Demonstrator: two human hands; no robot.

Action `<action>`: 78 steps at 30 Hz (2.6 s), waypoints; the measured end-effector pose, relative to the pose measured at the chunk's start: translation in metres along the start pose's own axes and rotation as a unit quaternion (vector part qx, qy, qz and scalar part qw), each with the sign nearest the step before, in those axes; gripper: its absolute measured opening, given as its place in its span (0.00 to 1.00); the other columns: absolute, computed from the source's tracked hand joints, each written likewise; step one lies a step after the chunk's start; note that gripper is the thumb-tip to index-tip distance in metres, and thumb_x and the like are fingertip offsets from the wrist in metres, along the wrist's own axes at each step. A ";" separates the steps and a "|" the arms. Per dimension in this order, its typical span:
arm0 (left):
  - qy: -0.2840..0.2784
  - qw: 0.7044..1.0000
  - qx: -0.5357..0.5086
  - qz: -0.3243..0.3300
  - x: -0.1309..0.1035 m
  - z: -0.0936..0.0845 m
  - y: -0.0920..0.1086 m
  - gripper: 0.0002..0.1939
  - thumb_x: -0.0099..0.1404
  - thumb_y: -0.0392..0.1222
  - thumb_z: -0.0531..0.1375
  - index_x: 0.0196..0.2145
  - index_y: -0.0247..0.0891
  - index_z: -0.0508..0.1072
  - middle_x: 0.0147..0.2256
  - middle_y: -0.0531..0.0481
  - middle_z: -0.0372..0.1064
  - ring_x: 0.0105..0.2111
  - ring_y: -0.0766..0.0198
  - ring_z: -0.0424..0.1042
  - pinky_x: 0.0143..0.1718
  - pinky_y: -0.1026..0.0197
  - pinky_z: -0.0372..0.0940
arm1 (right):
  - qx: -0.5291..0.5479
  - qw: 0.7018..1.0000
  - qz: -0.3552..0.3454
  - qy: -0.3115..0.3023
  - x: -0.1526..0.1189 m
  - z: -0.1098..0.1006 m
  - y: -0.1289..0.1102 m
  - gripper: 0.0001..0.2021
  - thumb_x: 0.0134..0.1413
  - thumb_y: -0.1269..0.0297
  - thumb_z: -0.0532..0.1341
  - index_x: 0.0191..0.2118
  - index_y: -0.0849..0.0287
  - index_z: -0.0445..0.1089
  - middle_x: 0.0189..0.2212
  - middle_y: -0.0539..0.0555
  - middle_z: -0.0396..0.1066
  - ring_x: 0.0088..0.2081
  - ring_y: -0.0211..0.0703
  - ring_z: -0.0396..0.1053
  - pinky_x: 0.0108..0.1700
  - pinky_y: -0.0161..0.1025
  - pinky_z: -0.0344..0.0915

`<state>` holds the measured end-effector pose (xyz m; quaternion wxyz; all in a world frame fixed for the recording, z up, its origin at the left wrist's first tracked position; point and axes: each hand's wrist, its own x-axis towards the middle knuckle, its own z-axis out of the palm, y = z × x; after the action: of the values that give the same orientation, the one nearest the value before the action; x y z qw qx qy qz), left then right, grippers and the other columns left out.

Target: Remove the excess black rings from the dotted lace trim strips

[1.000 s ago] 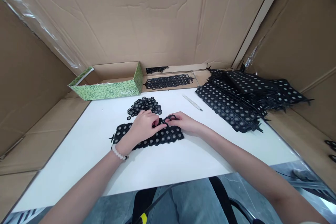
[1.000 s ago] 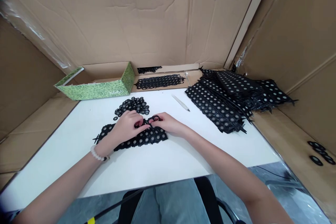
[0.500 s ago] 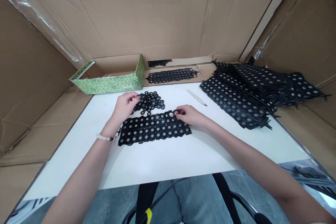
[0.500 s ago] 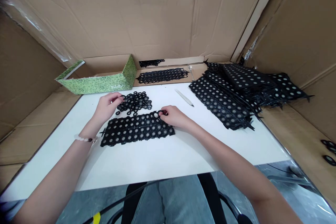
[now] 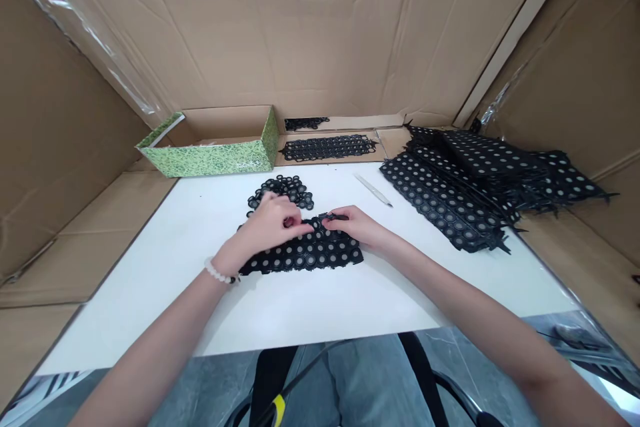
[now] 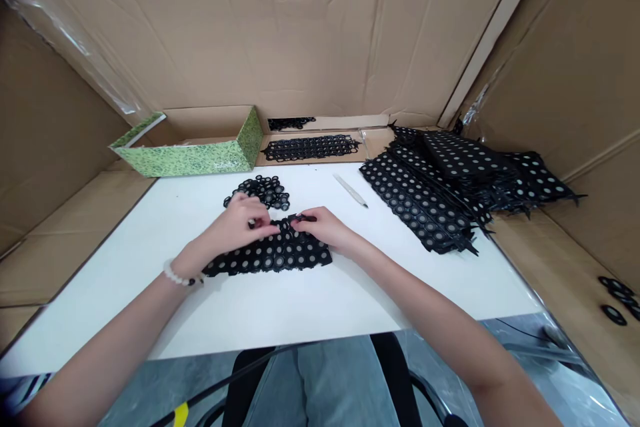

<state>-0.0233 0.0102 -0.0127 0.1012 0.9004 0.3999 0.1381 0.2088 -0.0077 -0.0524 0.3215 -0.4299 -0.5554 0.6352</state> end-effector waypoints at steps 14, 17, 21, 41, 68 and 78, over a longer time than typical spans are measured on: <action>-0.022 0.981 -0.188 -0.049 0.006 0.021 0.001 0.20 0.64 0.43 0.51 0.16 0.40 0.59 0.18 0.52 0.59 0.27 0.60 0.61 0.38 0.54 0.57 | -0.299 0.953 -0.053 0.008 -0.002 -0.009 0.001 0.05 0.54 0.66 0.59 0.28 0.58 0.68 0.21 0.46 0.63 0.26 0.37 0.58 0.32 0.36 0.52; 0.142 0.939 -0.260 -0.177 0.007 0.009 -0.020 0.20 0.64 0.43 0.48 0.15 0.41 0.62 0.18 0.51 0.58 0.24 0.60 0.60 0.33 0.55 0.59 | -0.363 0.930 -0.055 0.018 -0.006 -0.011 -0.003 0.06 0.54 0.69 0.58 0.26 0.58 0.67 0.21 0.47 0.64 0.26 0.38 0.59 0.31 0.36 0.50; 0.232 0.937 -0.065 -0.253 0.002 0.008 -0.044 0.17 0.68 0.47 0.51 0.36 0.41 0.79 0.40 0.42 0.74 0.44 0.47 0.65 0.46 0.46 0.59 | -0.380 0.923 -0.059 0.006 -0.010 -0.009 -0.007 0.07 0.55 0.69 0.58 0.28 0.58 0.72 0.21 0.48 0.66 0.26 0.38 0.60 0.31 0.36 0.52; -0.010 0.999 -0.003 0.033 0.000 0.015 0.011 0.20 0.66 0.53 0.59 0.21 0.39 0.66 0.22 0.52 0.69 0.31 0.59 0.63 0.43 0.50 0.48 | -0.104 0.989 -0.078 -0.066 0.004 -0.007 0.009 0.11 0.46 0.62 0.68 0.37 0.60 0.77 0.33 0.50 0.76 0.35 0.40 0.69 0.45 0.39 0.63; 0.205 0.958 0.070 -0.185 -0.002 0.013 -0.037 0.16 0.71 0.48 0.53 0.47 0.43 0.77 0.51 0.40 0.71 0.50 0.43 0.59 0.50 0.42 0.55 | -0.179 0.983 -0.028 -0.041 -0.006 -0.001 -0.003 0.10 0.52 0.65 0.66 0.41 0.57 0.78 0.46 0.54 0.79 0.49 0.47 0.74 0.58 0.44 0.64; -0.080 0.996 -0.029 0.017 0.001 0.013 0.005 0.20 0.67 0.51 0.58 0.21 0.39 0.66 0.24 0.51 0.70 0.36 0.56 0.62 0.43 0.52 0.48 | -0.124 0.989 -0.055 -0.061 -0.001 -0.005 0.002 0.11 0.51 0.63 0.66 0.41 0.57 0.80 0.44 0.52 0.80 0.48 0.47 0.75 0.57 0.44 0.64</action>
<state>-0.0147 0.0063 -0.0236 0.1564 0.9120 0.3707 0.0792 0.2140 -0.0068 -0.0546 0.2655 -0.3957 -0.6708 0.5683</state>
